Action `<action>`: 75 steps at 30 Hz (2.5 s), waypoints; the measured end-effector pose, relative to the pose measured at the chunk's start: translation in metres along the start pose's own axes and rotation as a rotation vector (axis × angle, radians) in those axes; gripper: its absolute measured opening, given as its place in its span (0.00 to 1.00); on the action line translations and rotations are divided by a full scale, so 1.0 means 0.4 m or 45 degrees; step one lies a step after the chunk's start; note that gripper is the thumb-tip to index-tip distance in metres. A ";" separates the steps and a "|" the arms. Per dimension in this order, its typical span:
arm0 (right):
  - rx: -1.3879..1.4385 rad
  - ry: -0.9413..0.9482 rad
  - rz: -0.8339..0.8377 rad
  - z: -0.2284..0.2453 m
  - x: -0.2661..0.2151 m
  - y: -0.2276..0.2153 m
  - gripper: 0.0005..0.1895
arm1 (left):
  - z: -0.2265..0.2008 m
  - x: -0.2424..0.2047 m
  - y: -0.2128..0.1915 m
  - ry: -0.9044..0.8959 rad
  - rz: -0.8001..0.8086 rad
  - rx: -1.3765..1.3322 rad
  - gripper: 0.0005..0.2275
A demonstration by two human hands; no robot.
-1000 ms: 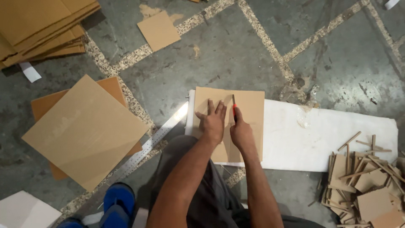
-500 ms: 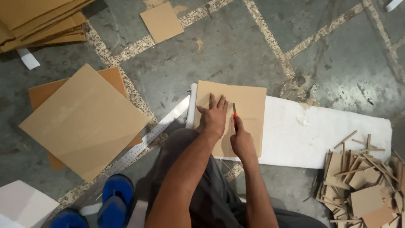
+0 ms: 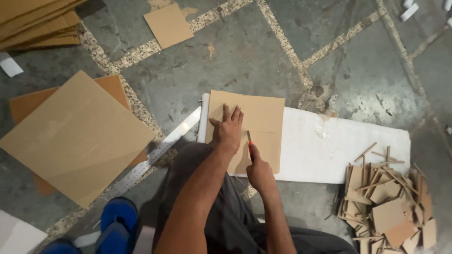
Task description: The person sits on the floor and uses a red utility knife to cut rectangular pieces of cardboard along pre-scored lines. They repeatedly fold the cardboard to separate the cut sections and place the finished pieces into a pile.
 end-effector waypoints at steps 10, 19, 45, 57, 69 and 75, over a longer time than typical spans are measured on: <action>0.106 -0.075 -0.143 -0.050 -0.015 -0.042 0.35 | 0.015 -0.058 -0.120 0.067 0.081 0.010 0.67; 0.158 -0.058 -0.250 0.008 0.209 0.006 0.35 | 0.008 -0.056 -0.120 0.097 0.162 0.070 0.69; 0.067 0.234 0.140 0.195 0.248 -0.143 0.37 | 0.002 -0.033 -0.099 0.056 0.000 0.077 0.55; 0.096 0.173 0.139 0.111 0.085 -0.099 0.32 | -0.006 -0.007 -0.011 0.000 -0.009 0.010 0.40; 0.112 -0.093 -0.049 0.035 0.010 -0.056 0.32 | 0.009 -0.058 -0.118 0.023 0.007 0.035 0.67; 0.063 0.013 -0.130 -0.007 0.010 -0.092 0.34 | 0.013 -0.068 -0.128 0.090 -0.006 0.002 0.66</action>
Point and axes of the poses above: each hand's wrist, its own x-axis towards the middle knuckle, its own y-axis out of the palm, z = x × y, the point moved 7 cm from there along x, towards the middle knuckle, and after that the axes turned 10 degrees about -z, right-handed, at the moved point
